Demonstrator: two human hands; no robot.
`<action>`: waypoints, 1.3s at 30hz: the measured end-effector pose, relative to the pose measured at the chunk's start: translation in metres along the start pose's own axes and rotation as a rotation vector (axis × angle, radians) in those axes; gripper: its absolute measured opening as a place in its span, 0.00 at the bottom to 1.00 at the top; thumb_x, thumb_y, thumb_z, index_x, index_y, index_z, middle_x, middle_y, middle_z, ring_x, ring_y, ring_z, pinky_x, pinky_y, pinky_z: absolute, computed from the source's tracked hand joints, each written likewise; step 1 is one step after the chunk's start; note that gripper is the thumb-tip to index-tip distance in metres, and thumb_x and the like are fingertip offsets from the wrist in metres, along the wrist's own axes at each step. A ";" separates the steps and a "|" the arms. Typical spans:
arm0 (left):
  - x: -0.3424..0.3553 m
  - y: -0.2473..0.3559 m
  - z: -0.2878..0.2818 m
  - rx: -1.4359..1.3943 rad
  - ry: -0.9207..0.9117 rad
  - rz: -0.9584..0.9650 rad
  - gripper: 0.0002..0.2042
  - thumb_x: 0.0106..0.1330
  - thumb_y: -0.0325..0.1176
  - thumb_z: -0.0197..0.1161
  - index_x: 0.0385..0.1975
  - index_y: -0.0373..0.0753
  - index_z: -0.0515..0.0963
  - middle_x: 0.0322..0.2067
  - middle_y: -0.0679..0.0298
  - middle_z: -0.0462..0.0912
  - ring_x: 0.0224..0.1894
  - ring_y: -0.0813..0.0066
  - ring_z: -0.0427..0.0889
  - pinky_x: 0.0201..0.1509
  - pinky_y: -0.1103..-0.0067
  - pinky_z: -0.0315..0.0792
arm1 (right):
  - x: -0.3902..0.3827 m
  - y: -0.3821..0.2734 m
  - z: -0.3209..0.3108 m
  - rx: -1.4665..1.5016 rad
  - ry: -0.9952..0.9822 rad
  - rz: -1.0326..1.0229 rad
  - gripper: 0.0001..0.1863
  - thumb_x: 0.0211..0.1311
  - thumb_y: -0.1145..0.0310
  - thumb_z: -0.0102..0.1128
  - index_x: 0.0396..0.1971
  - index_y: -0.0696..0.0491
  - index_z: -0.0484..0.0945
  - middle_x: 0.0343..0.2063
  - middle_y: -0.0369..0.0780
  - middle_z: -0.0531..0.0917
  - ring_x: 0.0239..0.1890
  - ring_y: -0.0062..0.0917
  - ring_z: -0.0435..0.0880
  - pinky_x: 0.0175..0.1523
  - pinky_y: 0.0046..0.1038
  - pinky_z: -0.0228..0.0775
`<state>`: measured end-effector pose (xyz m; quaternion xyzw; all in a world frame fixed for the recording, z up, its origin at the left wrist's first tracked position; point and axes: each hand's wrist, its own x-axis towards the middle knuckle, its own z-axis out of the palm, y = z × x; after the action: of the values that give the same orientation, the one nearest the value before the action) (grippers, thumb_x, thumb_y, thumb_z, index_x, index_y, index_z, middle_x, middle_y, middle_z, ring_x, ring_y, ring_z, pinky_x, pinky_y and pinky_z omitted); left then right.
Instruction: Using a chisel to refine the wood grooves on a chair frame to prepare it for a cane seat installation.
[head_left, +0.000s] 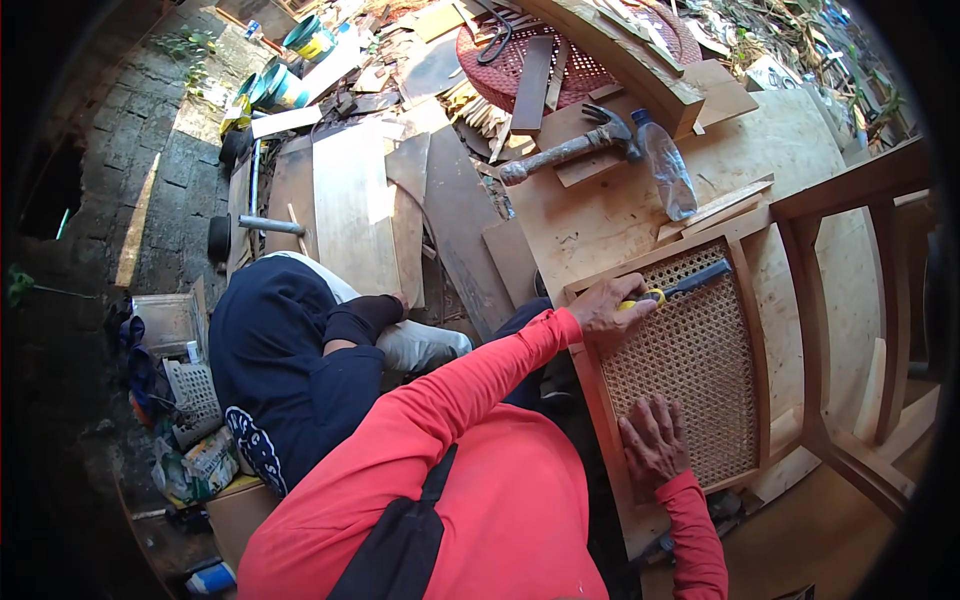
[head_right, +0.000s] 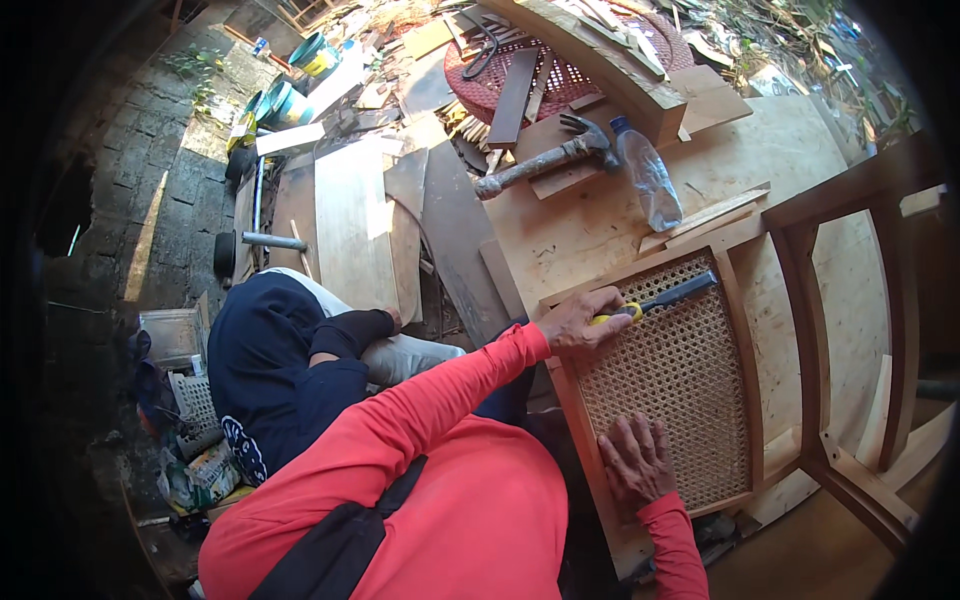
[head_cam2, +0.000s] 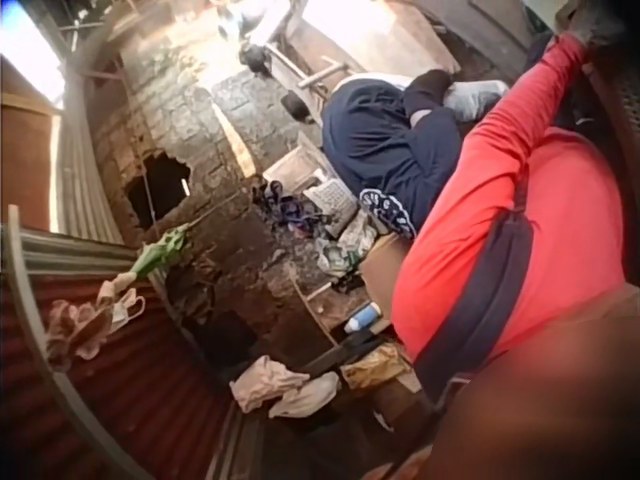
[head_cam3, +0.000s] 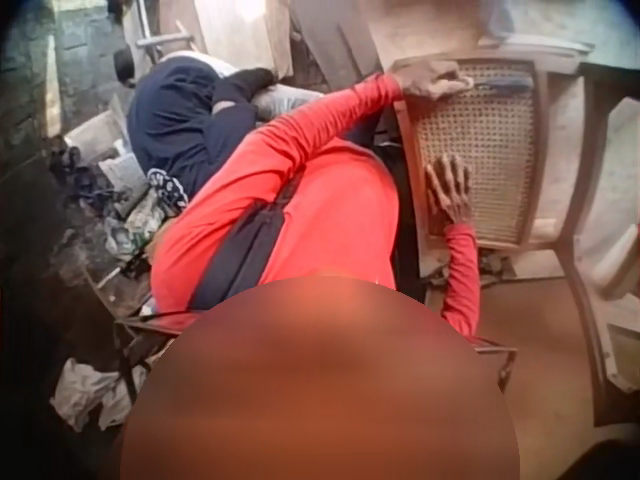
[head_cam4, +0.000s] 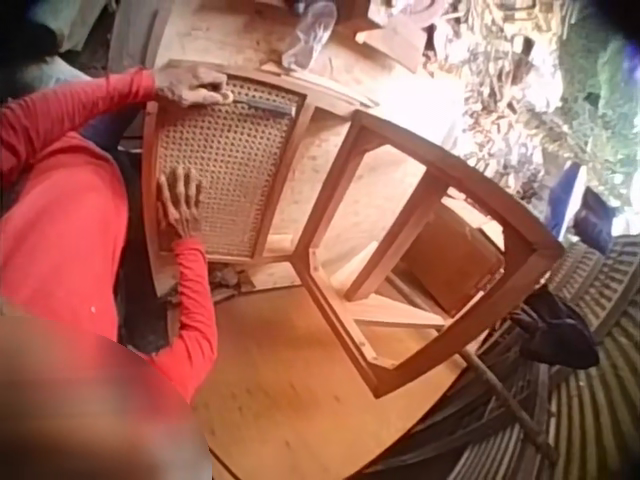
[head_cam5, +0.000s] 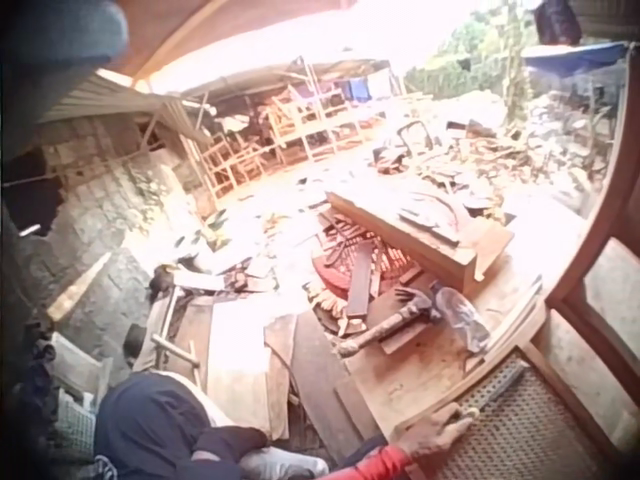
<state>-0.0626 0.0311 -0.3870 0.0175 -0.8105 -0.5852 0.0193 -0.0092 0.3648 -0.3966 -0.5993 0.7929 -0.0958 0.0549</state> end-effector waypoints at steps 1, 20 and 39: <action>-0.001 0.002 0.000 0.004 0.002 0.003 0.20 0.74 0.49 0.64 0.42 0.34 0.77 0.28 0.55 0.83 0.33 0.67 0.82 0.39 0.70 0.74 | 0.001 0.000 0.000 -0.008 -0.003 -0.003 0.30 0.65 0.53 0.61 0.68 0.37 0.76 0.76 0.47 0.63 0.80 0.49 0.53 0.83 0.59 0.39; -0.002 -0.002 -0.001 -0.022 -0.041 -0.024 0.20 0.73 0.49 0.67 0.43 0.34 0.76 0.29 0.56 0.83 0.34 0.69 0.82 0.41 0.71 0.74 | 0.002 -0.003 -0.002 -0.005 0.063 0.003 0.25 0.65 0.54 0.63 0.63 0.36 0.82 0.74 0.45 0.68 0.78 0.48 0.59 0.81 0.60 0.46; -0.003 -0.002 -0.007 0.031 -0.079 -0.038 0.21 0.67 0.47 0.73 0.48 0.39 0.77 0.36 0.62 0.80 0.39 0.74 0.78 0.47 0.74 0.73 | 0.013 0.007 -0.002 0.109 0.283 0.111 0.27 0.67 0.60 0.62 0.62 0.56 0.75 0.67 0.52 0.73 0.71 0.53 0.69 0.77 0.57 0.57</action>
<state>-0.0593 0.0242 -0.3872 0.0098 -0.8191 -0.5730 -0.0242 -0.0200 0.3545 -0.3962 -0.5310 0.8183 -0.2191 -0.0195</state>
